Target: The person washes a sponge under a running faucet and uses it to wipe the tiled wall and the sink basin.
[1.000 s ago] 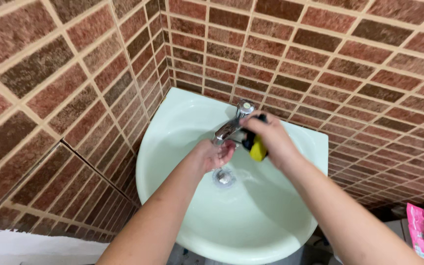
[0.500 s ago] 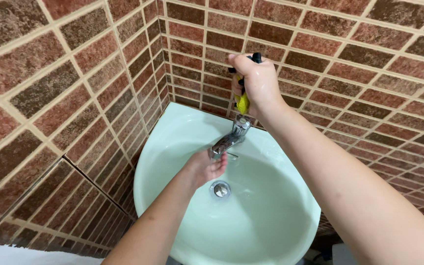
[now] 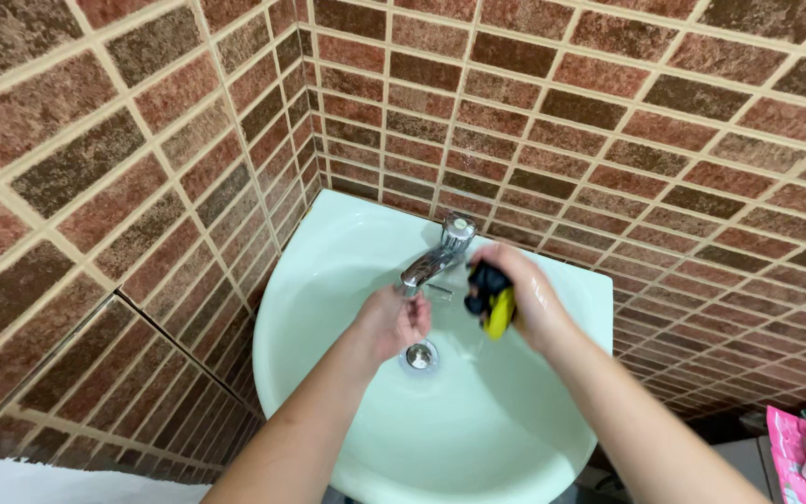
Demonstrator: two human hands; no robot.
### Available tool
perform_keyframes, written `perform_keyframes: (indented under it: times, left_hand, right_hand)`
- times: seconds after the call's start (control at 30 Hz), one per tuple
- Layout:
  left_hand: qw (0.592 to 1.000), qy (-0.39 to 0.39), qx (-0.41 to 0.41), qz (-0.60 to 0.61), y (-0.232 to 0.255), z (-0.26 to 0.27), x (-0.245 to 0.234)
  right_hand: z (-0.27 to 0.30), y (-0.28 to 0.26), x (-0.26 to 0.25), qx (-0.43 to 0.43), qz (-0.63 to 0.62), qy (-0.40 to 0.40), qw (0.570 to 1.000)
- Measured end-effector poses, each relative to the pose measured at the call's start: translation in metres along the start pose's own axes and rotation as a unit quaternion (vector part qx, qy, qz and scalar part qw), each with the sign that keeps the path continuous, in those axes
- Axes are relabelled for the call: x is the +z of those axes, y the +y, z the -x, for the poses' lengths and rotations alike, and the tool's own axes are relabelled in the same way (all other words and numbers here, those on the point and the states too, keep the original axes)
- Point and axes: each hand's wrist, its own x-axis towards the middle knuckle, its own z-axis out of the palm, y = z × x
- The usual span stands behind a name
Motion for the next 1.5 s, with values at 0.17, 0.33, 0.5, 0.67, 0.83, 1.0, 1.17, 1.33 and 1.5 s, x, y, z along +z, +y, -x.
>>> perform_keyframes:
  times: [0.17, 0.33, 0.5, 0.67, 0.83, 1.0, 1.17, 1.33, 1.5]
  left_hand:
    - [0.989, 0.058, 0.026, 0.133, 0.0, -0.016, -0.015]
    - [0.986, 0.044, 0.123, 0.106, 0.022, -0.047, -0.057]
    - [0.987, -0.013, 0.149, -0.052, 0.084, -0.009, -0.005]
    - [0.953, 0.019, 0.05, -0.299, 0.102, 0.024, 0.073]
    - [0.954, 0.061, 0.057, -0.287, 0.09, 0.033, 0.03]
    - [0.986, 0.004, 0.011, -0.168, 0.029, 0.001, -0.02]
    - [0.845, 0.15, 0.18, -0.482, 0.016, 0.022, -0.013]
    - [0.693, 0.21, 0.278, -0.631, 0.053, 0.08, -0.008]
    - [0.504, 0.182, 0.465, -0.705, 0.082, 0.121, -0.012]
  right_hand:
    - [0.013, 0.073, -0.018, 0.082, -0.056, 0.018, 0.995]
    - [0.012, 0.087, -0.03, 0.135, -0.135, 0.015, 0.982]
    - [0.013, 0.085, -0.028, 0.147, -0.17, 0.014, 0.974]
    - [0.012, 0.086, -0.025, 0.157, -0.159, 0.016, 0.974]
    - [0.012, 0.086, -0.022, 0.173, -0.17, 0.024, 0.97]
    - [0.0, 0.104, -0.007, 0.163, -0.245, -0.099, 0.951]
    - [-0.009, 0.113, 0.029, 0.18, -0.309, -0.143, 0.923]
    - [-0.021, 0.112, 0.067, 0.215, -0.335, -0.136, 0.907]
    - [-0.043, 0.128, 0.074, 0.188, -0.331, -0.145, 0.913]
